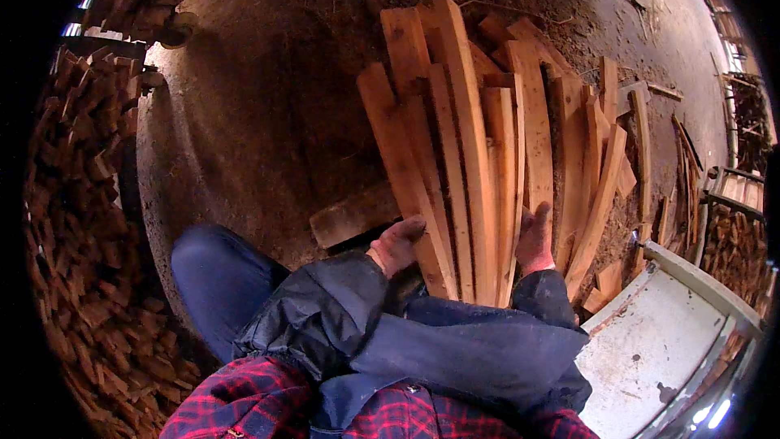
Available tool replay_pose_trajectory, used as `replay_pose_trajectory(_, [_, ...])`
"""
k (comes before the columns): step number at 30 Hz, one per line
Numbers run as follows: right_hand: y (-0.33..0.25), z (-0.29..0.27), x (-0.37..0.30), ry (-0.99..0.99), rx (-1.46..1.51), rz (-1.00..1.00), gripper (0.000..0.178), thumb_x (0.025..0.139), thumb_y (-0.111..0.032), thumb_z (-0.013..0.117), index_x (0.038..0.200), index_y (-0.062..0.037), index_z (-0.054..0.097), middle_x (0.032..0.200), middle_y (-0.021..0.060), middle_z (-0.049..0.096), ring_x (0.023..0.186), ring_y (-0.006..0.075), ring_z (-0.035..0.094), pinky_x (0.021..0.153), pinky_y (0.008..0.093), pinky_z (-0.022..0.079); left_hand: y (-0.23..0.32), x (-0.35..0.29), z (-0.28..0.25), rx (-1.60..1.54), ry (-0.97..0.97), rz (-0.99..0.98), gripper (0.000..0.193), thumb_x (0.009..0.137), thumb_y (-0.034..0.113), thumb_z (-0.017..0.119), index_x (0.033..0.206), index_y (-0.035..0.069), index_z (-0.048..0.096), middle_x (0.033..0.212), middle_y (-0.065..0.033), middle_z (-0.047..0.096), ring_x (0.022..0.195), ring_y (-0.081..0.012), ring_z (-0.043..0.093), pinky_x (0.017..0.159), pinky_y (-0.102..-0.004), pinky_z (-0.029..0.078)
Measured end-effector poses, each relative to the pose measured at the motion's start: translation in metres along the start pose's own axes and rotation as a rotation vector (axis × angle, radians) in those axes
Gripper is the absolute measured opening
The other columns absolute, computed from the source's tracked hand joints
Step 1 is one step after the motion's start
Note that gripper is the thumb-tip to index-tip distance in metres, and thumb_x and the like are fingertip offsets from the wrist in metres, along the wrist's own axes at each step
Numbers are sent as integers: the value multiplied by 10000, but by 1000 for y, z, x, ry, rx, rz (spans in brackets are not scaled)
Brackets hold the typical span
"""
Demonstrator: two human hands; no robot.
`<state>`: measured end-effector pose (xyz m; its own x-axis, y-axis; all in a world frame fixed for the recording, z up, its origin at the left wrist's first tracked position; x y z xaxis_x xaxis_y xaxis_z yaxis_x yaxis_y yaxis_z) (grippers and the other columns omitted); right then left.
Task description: The person picks up bundles of wooden planks from a pile on the floor and stacks them onto a growing pile of lumber. The person repeatedly bends down to gather wood and lifts it to place it on the stack.
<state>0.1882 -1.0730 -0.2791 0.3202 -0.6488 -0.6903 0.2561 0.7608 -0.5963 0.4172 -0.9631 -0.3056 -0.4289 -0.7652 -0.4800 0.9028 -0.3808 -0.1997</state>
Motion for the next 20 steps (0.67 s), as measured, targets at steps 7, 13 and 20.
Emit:
replay_pose_trajectory(7, [14, -49, 17, 228, -138, 126, 640, 956, -506, 539, 1353, -4, 528, 1324, 100, 592, 1156, 215, 572, 1029, 341, 419, 0, 5, 9, 181, 47, 6, 498, 867, 192, 692, 1317, 34, 549, 1331, -105, 587, 1245, -267, 538, 1134, -418, 362])
replay_pose_trajectory(13, [-3, -16, 17, 104, -342, 271, 536, 973, -383, 592, 1379, -41, 520, 1315, 52, 585, 1224, 194, 531, 1067, 307, 386, 6, -8, 12, 174, 7, 144, 467, 913, 221, 655, 1327, 41, 534, 1316, -113, 598, 1225, -261, 557, 1117, -424, 390])
replay_pose_trajectory(20, [23, -4, 12, 132, -49, 141, 519, 948, -363, 622, 1299, 15, 567, 1316, 103, 596, 1218, 220, 535, 1081, 346, 385, 8, -31, 54, 343, 135, 130, 550, 880, 374, 703, 1338, 102, 565, 1431, -75, 508, 1314, -256, 472, 1134, -475, 344])
Point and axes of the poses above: each hand's wrist, its own x-axis towards the middle knuckle, its own z-axis out of the palm, y = z × x, the point moved 7 cm from there along x, towards the middle knuckle
